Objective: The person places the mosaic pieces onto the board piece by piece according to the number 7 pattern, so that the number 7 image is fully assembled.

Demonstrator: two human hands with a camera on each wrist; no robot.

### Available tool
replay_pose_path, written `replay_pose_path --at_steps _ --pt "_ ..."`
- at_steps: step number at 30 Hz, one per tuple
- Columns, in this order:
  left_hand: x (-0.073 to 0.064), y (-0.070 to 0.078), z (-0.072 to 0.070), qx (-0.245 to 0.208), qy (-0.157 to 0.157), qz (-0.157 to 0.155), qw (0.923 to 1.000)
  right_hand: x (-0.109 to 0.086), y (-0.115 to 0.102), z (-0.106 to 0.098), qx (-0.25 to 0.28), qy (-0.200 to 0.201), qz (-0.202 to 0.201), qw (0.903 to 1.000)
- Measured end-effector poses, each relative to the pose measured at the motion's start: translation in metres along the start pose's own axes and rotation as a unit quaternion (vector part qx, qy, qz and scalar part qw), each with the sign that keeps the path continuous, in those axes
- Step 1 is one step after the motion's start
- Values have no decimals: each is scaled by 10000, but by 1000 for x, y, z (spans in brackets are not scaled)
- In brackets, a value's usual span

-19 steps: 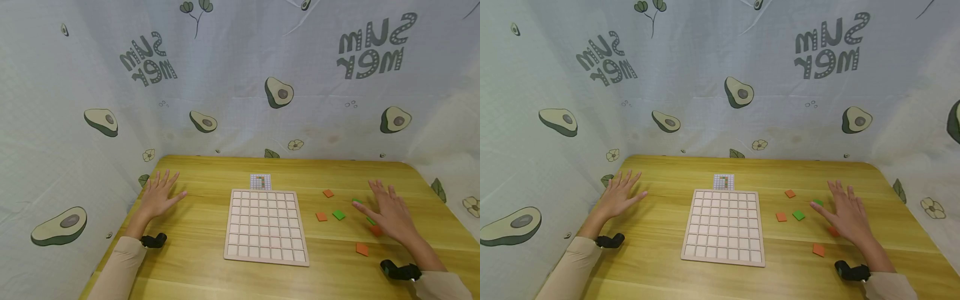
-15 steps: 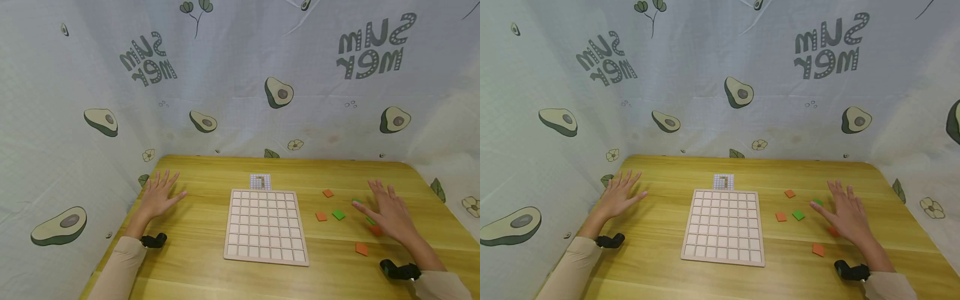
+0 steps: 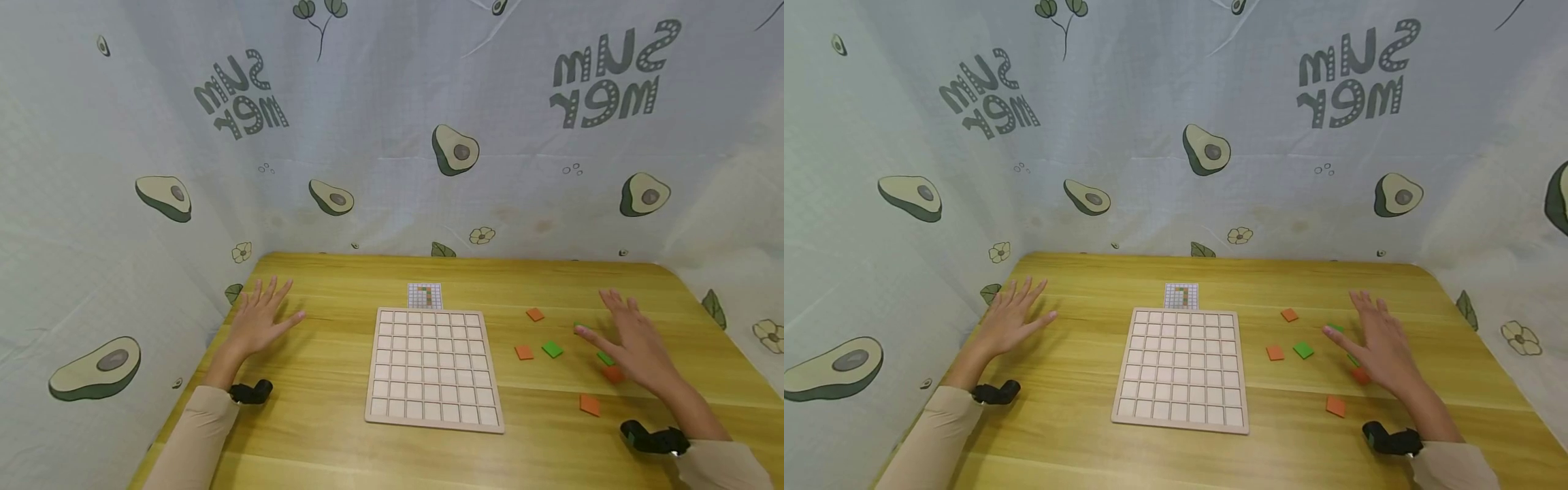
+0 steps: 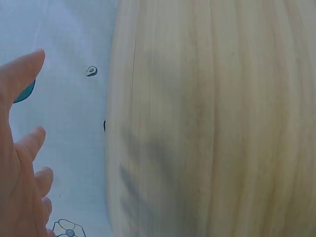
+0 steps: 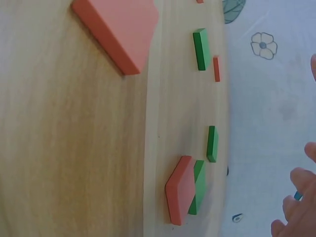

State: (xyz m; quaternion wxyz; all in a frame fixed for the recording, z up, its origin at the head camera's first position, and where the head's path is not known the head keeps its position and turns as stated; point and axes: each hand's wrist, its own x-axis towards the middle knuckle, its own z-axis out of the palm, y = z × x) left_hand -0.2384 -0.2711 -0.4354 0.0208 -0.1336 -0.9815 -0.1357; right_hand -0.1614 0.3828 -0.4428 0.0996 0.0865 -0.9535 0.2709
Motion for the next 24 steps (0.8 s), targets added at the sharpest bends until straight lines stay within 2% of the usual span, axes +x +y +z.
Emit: replay_pose_path --at_steps 7,14,24 --pt "1 6 1 -236 -79 153 9996 -2 -11 -4 807 22 -106 9967" --pt "5 15 5 -345 -88 467 9983 -6 -25 -4 1247 -230 157 9918" --pt "9 32 16 -596 -150 842 9946 -2 -35 10 1567 77 -525 9862"
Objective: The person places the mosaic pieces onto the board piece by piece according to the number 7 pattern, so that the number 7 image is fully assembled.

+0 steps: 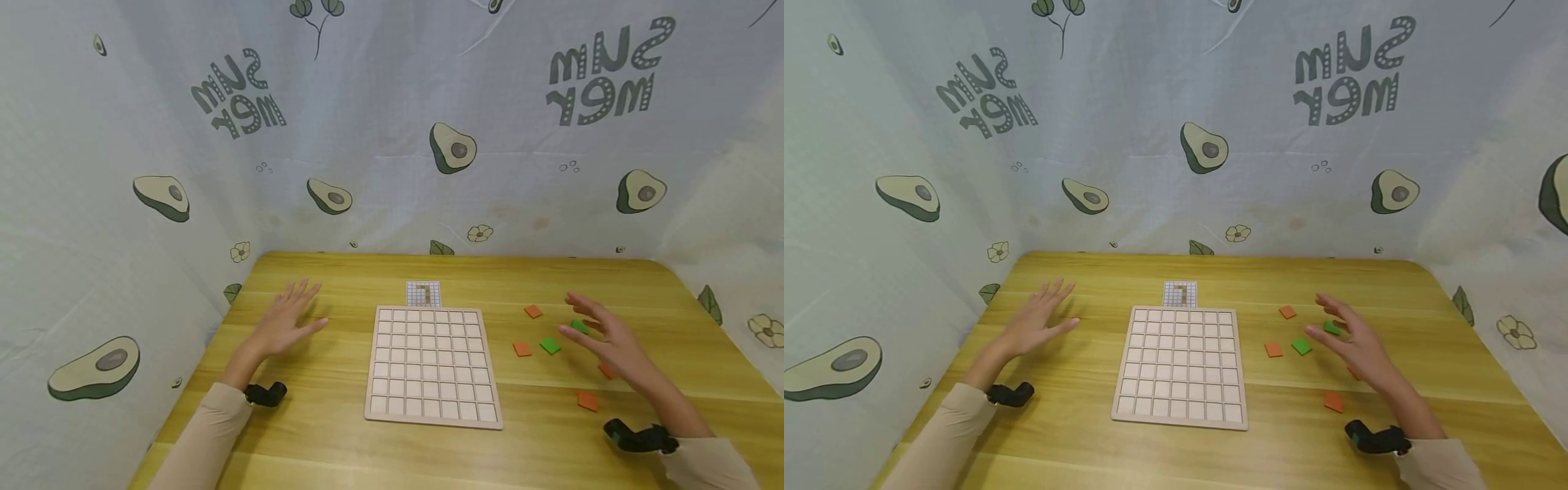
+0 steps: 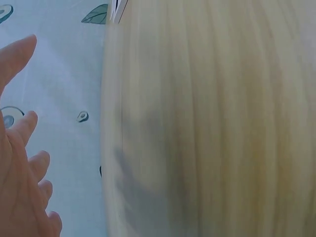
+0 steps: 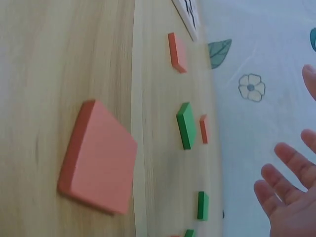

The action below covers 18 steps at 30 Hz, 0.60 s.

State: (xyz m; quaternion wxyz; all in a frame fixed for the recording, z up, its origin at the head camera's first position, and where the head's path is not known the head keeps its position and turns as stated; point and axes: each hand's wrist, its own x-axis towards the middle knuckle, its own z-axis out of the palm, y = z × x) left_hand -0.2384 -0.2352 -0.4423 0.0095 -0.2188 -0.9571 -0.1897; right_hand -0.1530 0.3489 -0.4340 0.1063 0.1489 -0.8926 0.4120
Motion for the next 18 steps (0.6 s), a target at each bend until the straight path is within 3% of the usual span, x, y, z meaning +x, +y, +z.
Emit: replay_pose_path --at_steps 11,18 --pt "6 21 16 -126 -116 572 9982 0 -4 13 277 -85 185 9994" --pt "8 32 28 -315 -390 714 9962 -2 1 23 418 -365 390 9977"
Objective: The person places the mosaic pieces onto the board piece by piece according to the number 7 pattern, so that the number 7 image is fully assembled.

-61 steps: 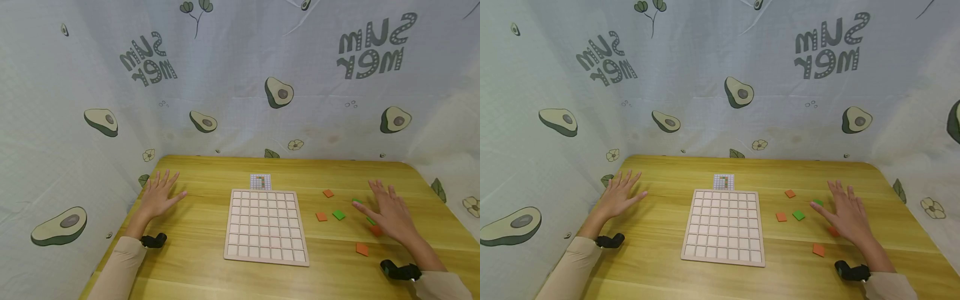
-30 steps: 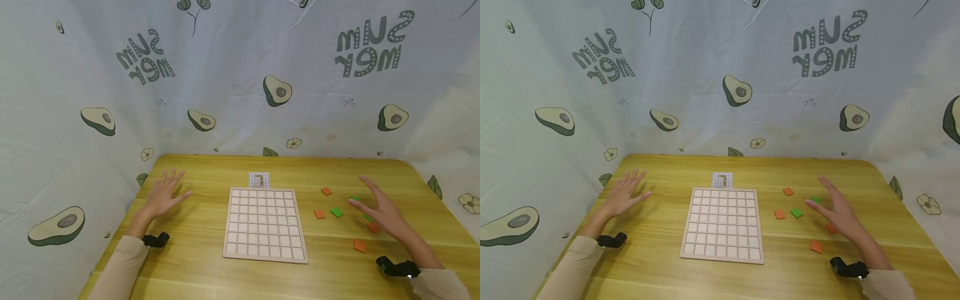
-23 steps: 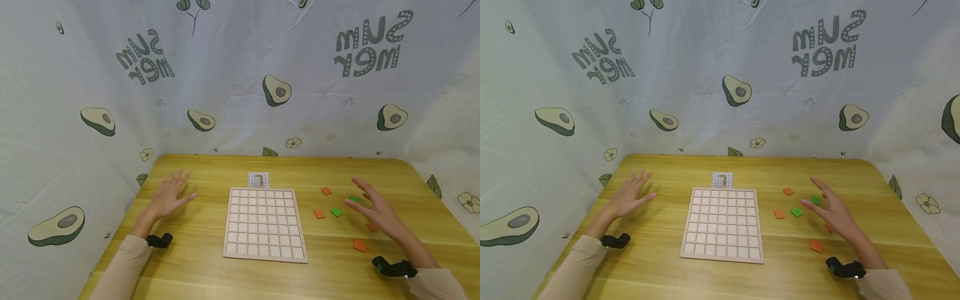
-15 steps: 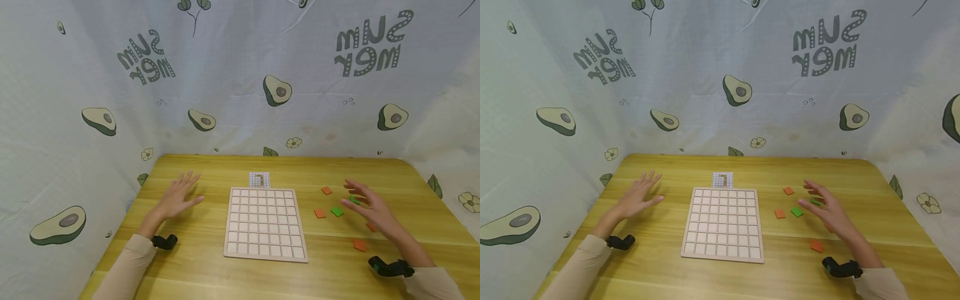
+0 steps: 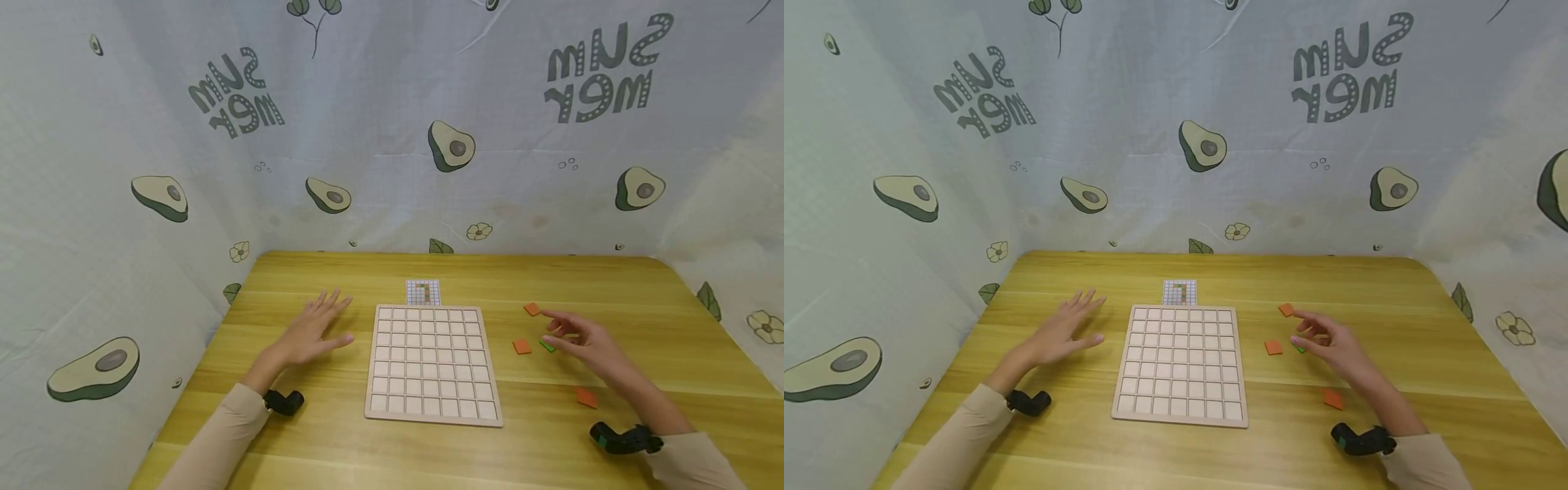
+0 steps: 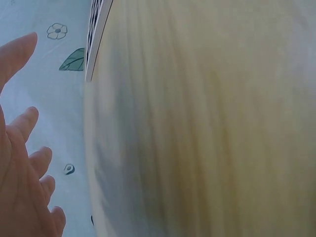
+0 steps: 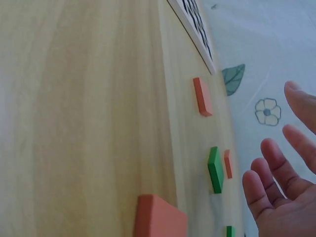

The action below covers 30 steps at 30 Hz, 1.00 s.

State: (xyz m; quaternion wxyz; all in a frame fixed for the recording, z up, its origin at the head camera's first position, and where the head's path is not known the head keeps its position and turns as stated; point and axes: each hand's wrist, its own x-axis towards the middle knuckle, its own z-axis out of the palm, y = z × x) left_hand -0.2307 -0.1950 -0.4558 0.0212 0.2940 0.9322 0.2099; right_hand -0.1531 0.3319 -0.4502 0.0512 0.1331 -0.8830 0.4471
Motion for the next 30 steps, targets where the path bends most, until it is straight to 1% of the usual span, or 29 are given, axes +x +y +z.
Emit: replay_pose_path --at_steps 5,11,15,20,24,28,30 --pt "3 7 7 -91 -200 104 9997 -1 -3 6 239 -204 270 9991" --pt "5 12 14 -96 -394 243 9989 0 -3 13 462 -323 405 9976" --pt "7 14 19 -61 -517 315 9981 1 -3 17 482 -373 579 9965" --pt "9 17 22 -67 -659 456 9968 2 -3 19 483 -413 733 9953" --pt "9 20 24 -25 -786 519 9956 3 -2 21 433 -393 618 9964" --pt "9 22 26 71 -910 470 9947 3 1 23 371 -387 491 9974" --pt "9 22 27 75 -975 432 9943 4 2 23 352 -382 490 9975"
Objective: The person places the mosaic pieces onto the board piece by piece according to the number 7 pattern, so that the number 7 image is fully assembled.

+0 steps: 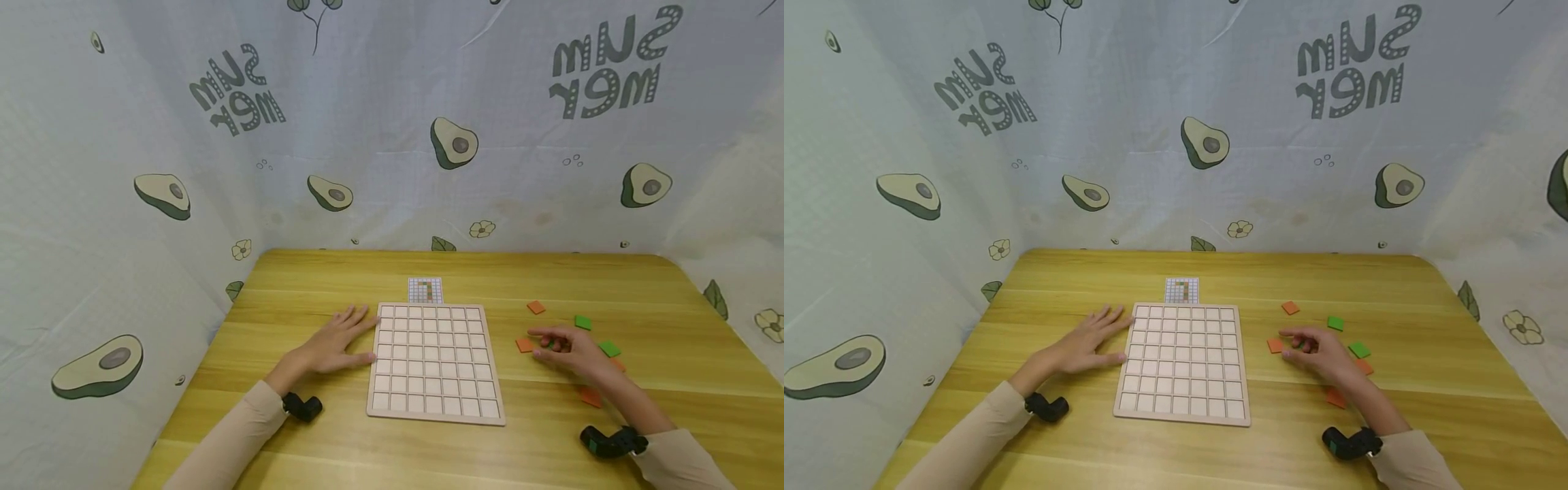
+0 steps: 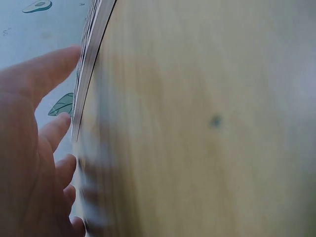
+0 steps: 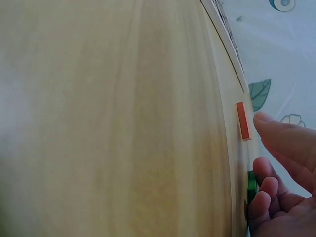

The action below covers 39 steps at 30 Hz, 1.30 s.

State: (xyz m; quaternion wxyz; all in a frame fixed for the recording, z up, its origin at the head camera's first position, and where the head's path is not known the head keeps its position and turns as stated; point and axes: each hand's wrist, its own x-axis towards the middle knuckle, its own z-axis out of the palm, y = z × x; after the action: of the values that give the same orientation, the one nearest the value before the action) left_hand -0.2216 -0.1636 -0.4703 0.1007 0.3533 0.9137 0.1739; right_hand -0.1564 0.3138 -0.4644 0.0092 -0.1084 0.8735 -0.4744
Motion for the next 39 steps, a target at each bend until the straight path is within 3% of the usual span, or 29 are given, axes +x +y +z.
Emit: replay_pose_path --at_steps 21,39 --pt "1 -4 5 30 -89 -105 9999 4 1 4 -952 -64 -132 9953" --pt "1 -5 12 178 26 -168 9997 2 0 7 -1105 32 -416 9930"
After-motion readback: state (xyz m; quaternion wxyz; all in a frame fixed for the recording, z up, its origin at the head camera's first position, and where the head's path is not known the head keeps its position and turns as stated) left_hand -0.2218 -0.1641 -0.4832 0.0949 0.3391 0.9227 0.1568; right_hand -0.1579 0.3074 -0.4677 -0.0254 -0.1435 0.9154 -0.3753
